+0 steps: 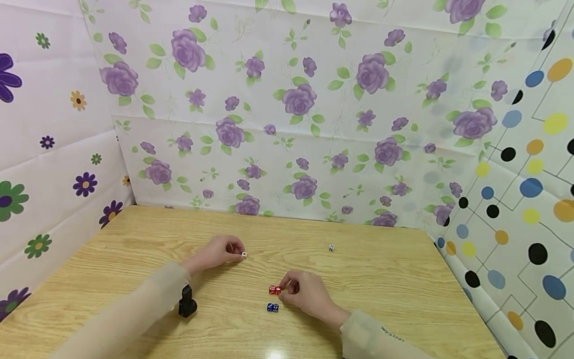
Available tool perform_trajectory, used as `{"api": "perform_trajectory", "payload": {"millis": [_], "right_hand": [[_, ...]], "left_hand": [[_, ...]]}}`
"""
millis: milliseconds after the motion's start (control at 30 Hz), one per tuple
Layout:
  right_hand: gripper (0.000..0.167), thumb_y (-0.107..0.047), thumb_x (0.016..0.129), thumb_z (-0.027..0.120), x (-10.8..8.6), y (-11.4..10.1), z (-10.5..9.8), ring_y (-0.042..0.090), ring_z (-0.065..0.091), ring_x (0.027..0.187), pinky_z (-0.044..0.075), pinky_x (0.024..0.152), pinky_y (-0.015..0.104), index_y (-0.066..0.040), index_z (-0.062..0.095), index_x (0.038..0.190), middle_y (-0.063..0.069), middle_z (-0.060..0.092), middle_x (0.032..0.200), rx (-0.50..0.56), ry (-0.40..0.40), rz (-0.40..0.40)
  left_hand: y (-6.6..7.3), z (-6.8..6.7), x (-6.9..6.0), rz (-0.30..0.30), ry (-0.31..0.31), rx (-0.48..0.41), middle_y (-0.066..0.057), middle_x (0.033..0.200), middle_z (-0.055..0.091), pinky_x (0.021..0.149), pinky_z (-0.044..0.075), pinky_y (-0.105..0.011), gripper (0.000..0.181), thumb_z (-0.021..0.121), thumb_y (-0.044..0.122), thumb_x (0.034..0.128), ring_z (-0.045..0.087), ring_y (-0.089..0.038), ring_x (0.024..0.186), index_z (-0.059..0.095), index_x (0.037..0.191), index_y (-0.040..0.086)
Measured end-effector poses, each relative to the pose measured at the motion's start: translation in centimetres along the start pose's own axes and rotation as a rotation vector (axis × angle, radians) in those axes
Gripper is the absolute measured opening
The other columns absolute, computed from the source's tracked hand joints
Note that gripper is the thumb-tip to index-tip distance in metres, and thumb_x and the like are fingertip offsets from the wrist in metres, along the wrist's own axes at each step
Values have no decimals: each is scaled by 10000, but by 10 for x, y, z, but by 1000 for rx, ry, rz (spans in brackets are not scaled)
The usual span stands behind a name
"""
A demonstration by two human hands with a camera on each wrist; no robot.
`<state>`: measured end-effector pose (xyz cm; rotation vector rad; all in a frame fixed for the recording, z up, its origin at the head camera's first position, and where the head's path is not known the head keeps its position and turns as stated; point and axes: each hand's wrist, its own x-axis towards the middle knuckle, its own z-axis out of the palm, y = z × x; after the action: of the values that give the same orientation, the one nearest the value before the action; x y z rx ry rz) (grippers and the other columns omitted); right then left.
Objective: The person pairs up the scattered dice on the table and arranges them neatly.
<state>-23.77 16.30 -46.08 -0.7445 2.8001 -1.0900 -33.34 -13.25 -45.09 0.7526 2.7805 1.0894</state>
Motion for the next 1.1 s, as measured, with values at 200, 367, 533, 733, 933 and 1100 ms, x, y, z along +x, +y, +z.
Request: {"api": "perform_trajectory", "payload": {"millis": [200, 367, 533, 733, 933, 1100], "right_hand": [[77, -244, 868, 758, 0, 0, 0, 4, 496, 589, 436, 552, 208, -248, 705, 924, -104, 611, 725, 1, -1, 2], [79, -243, 868, 759, 0, 0, -1, 3, 497, 591, 434, 554, 204, -242, 706, 926, -105, 611, 723, 3, -3, 6], [82, -241, 864, 764, 0, 0, -1, 1, 497, 590, 429, 552, 198, -231, 706, 921, -93, 613, 717, 6, 3, 1], [82, -243, 865, 763, 0, 0, -1, 4, 494, 590, 425, 550, 196, -226, 706, 922, -87, 615, 718, -2, 1, 3], [77, -241, 869, 757, 0, -1, -1, 1, 497, 591, 431, 554, 196, -236, 705, 926, -97, 613, 722, 2, -8, 9], [78, -231, 868, 759, -1, -1, -2, 3, 493, 587, 426, 544, 198, -219, 707, 924, -82, 615, 718, 5, 2, -8]], "left_hand": [[11, 11, 1, 9, -5, -7, 13, 781, 630, 627, 436, -235, 56, 753, 170, 876, 532, -99, 694, 708, 894, 143], [22, 20, 1, 35, -13, -19, 15, 773, 627, 638, 438, -230, 62, 757, 160, 872, 529, -91, 689, 708, 893, 128], [31, 28, 1, 78, -25, -14, 23, 773, 635, 640, 443, -219, 68, 763, 163, 866, 532, -71, 688, 713, 893, 126], [40, 37, 1, 96, -52, -38, 22, 782, 648, 632, 447, -215, 66, 763, 162, 867, 541, -74, 697, 719, 893, 120], [46, 43, 1, 106, -64, -38, 41, 773, 629, 637, 443, -217, 59, 762, 172, 870, 535, -72, 701, 710, 880, 145], [54, 46, -2, 122, -75, -61, 14, 783, 643, 633, 443, -206, 67, 759, 155, 871, 540, -67, 693, 716, 896, 111]]}}
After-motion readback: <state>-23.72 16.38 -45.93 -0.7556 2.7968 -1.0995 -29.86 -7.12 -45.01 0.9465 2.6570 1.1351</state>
